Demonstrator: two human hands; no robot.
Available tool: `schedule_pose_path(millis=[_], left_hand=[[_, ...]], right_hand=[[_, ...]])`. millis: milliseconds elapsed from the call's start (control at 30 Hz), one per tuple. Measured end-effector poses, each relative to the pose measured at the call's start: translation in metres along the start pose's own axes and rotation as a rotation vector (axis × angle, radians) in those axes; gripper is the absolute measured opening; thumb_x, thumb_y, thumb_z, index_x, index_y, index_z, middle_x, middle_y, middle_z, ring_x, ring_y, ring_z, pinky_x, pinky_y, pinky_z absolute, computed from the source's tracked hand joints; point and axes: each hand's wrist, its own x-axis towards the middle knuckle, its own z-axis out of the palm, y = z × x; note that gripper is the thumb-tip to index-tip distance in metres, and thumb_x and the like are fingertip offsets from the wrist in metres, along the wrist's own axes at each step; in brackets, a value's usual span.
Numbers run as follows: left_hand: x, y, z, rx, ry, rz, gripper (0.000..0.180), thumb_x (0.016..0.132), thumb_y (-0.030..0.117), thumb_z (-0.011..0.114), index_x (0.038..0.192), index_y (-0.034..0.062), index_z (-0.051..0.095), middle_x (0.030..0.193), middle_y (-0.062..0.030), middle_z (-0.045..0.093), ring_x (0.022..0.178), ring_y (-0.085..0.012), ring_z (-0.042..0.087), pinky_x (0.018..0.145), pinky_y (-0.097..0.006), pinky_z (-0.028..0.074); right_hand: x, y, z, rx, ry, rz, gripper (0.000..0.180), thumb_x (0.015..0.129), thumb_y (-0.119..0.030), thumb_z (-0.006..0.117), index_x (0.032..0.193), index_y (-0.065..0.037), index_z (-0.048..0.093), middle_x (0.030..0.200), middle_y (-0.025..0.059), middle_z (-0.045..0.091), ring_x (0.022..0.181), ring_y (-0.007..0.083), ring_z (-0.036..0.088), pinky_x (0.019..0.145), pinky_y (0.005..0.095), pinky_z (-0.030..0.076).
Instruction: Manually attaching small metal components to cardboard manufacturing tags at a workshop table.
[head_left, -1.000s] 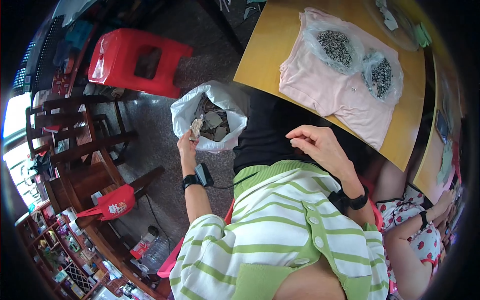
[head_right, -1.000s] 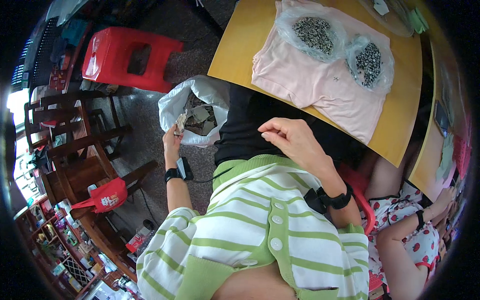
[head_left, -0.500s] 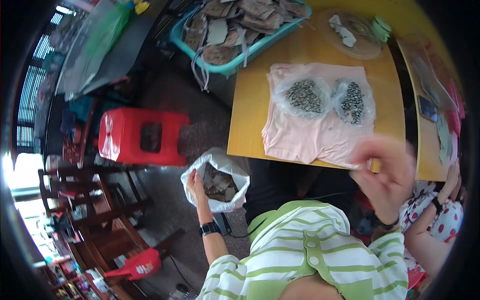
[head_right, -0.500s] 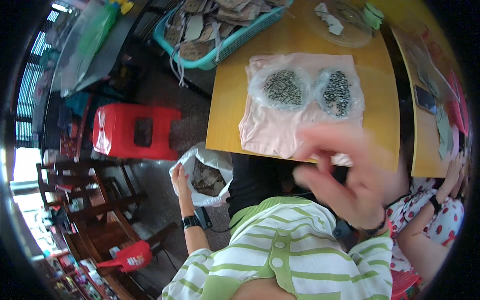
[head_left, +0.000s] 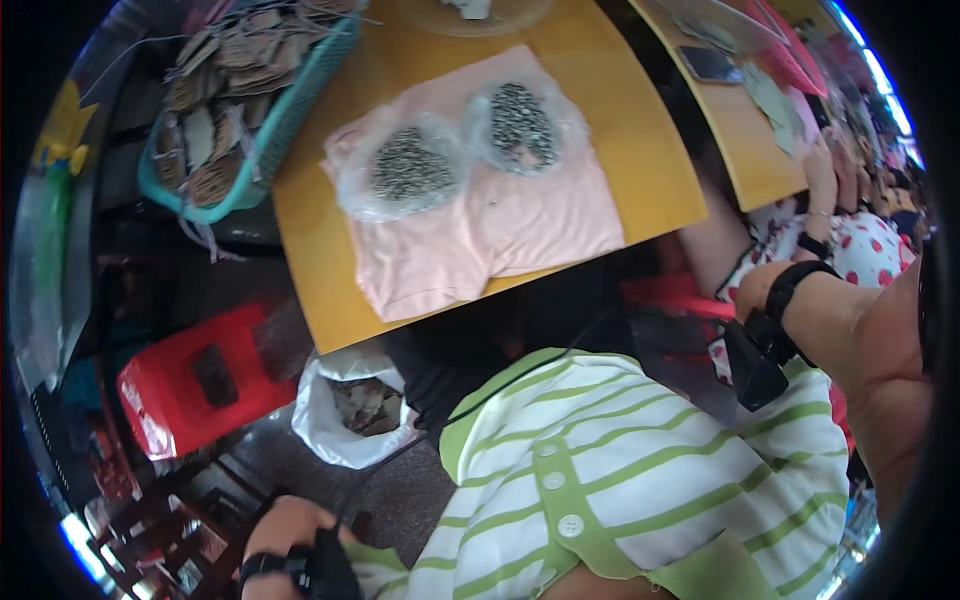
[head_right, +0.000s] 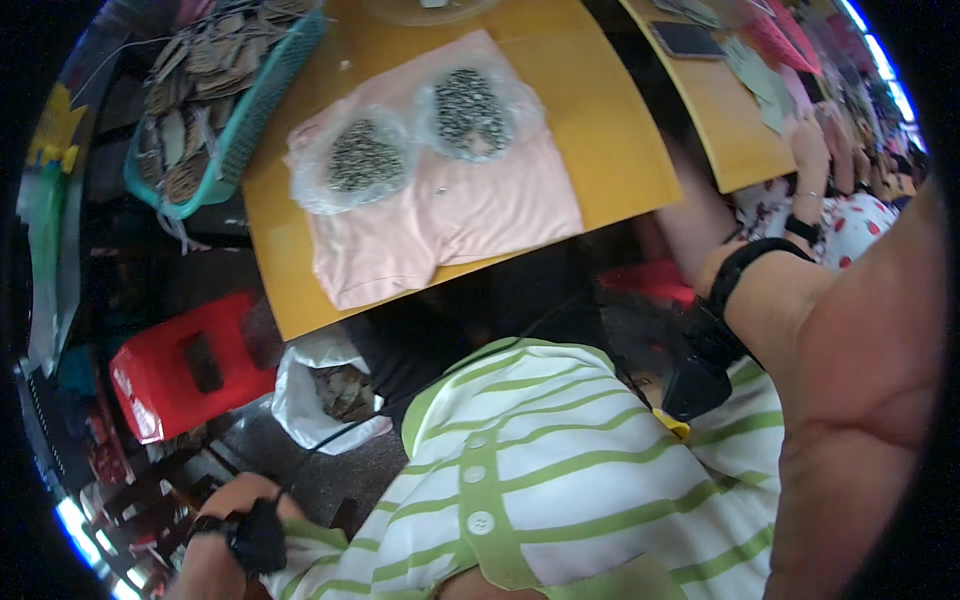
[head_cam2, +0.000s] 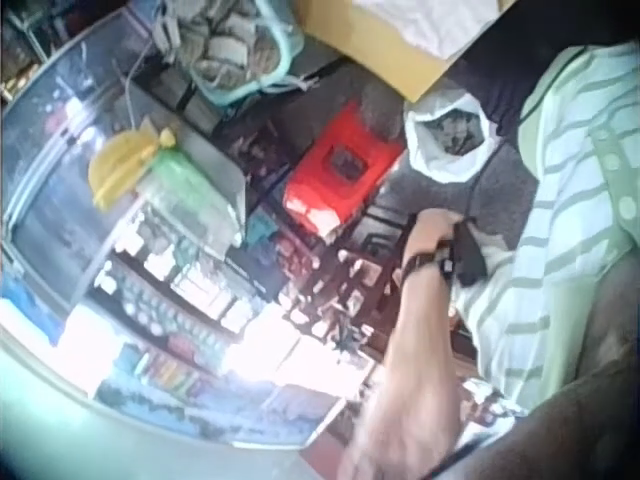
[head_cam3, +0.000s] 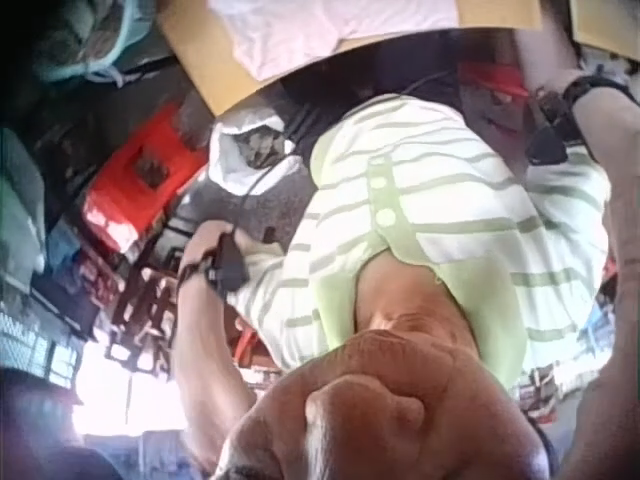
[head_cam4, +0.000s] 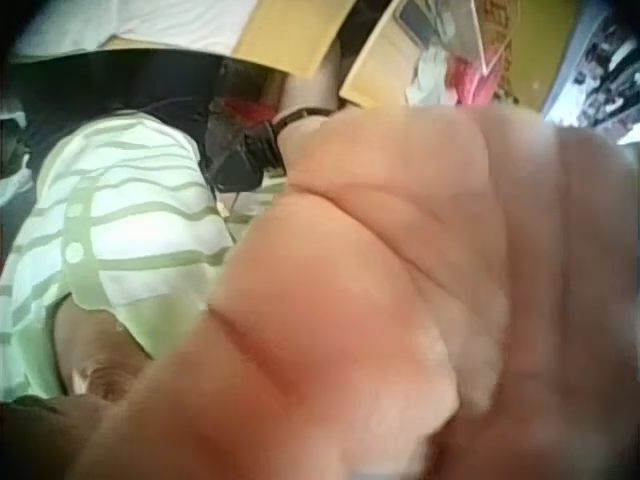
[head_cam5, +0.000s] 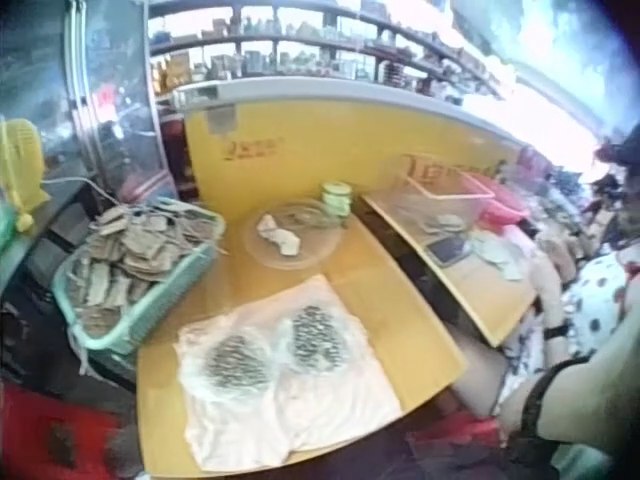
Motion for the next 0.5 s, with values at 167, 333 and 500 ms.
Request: schedule_pose_path(millis=[167, 333, 500], left_hand=[[-0.031, 0.019, 0.001, -0.109, -0.143, 0.017, 0.037, 0.094, 0.027, 0.05, 0.113, -0.0024, 0.062, 0.117, -0.0175, 0.061, 0.103, -0.0245, 0.062, 0.084, -0.03, 0.051], [-0.059, 0.051, -0.014, -0.242, -0.255, 0.005, 0.037, 0.094, 0.027, 0.049, 0.114, -0.0023, 0.062, 0.117, -0.0175, 0.061, 0.104, -0.025, 0.062, 0.084, -0.03, 0.051], [-0.049, 0.084, -0.016, -0.413, -0.214, -0.064, 0.038, 0.094, 0.027, 0.049, 0.114, -0.0021, 0.061, 0.118, -0.0176, 0.061, 0.105, -0.0254, 0.062, 0.085, -0.031, 0.051]], right_hand=[[0.098, -0.12, 0.2, -0.155, 0.023, -0.056, 0.042, 0.077, -0.019, 0.076, 0.108, 0.003, 0.058, 0.094, 0.0143, 0.061, 0.08, 0.0162, 0.06, 0.067, 0.0258, 0.047], [0.128, -0.158, 0.25, -0.304, 0.063, -0.149, 0.046, 0.077, -0.022, 0.075, 0.111, 0.004, 0.056, 0.098, 0.0155, 0.06, 0.084, 0.0182, 0.059, 0.07, 0.027, 0.047], [0.125, -0.174, 0.247, -0.388, 0.206, -0.345, 0.051, 0.078, -0.025, 0.075, 0.113, 0.005, 0.054, 0.101, 0.0167, 0.059, 0.087, 0.0202, 0.059, 0.072, 0.0283, 0.048]])
